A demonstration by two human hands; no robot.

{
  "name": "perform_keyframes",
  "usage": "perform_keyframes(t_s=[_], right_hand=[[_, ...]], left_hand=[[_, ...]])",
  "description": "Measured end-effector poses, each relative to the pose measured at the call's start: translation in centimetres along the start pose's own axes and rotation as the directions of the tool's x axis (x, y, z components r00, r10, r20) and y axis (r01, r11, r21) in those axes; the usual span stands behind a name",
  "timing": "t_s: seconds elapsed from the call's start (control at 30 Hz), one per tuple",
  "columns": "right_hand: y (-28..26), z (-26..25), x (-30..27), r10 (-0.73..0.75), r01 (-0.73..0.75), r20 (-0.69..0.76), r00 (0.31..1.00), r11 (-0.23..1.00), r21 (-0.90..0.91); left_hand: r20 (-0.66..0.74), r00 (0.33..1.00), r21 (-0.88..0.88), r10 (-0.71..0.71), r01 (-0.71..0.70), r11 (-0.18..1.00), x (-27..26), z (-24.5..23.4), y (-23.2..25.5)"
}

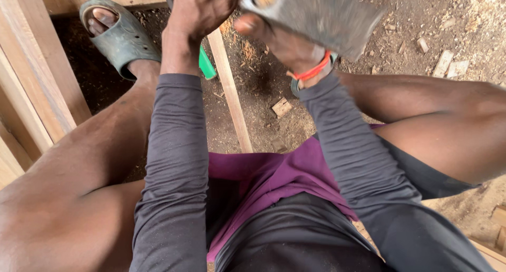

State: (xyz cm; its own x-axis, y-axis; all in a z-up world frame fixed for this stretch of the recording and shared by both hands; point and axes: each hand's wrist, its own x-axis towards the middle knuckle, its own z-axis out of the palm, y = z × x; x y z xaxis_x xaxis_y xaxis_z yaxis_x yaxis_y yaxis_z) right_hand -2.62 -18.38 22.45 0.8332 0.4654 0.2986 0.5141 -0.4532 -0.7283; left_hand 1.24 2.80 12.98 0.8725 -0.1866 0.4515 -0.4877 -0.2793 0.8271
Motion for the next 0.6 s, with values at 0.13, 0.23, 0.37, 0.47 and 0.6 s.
perform_keyframes(t_s=[0.13,0.23,0.37,0.47,0.6], right_hand=[[-1.7,0.5,4.4,-0.001,-0.040,0.220,0.975,0.983,0.181],[-1.5,1.9,7.0,-0.205,0.162,0.154,0.967,0.954,0.252],[-1.1,1.3,5.9,0.084,-0.144,0.279,0.957,0.968,0.205],[-1.6,2.0,5.6,0.073,-0.214,0.344,0.936,0.896,0.390],[-2.1,1.5,6.1,0.192,-0.270,0.270,0.944,0.917,0.294]], left_hand=[[0.016,0.995,-0.053,-0.103,0.104,0.993,-1.3,-1.0,-2.5],[0.017,0.992,-0.073,-0.122,0.123,0.990,-0.7,-1.1,-3.9],[0.022,0.982,-0.094,-0.187,0.188,0.978,-2.7,-0.6,-6.1],[0.036,0.975,-0.096,-0.218,0.221,0.971,-4.7,-1.0,-5.7],[0.022,0.982,-0.117,-0.189,0.190,0.975,-2.4,-0.3,-6.5]])
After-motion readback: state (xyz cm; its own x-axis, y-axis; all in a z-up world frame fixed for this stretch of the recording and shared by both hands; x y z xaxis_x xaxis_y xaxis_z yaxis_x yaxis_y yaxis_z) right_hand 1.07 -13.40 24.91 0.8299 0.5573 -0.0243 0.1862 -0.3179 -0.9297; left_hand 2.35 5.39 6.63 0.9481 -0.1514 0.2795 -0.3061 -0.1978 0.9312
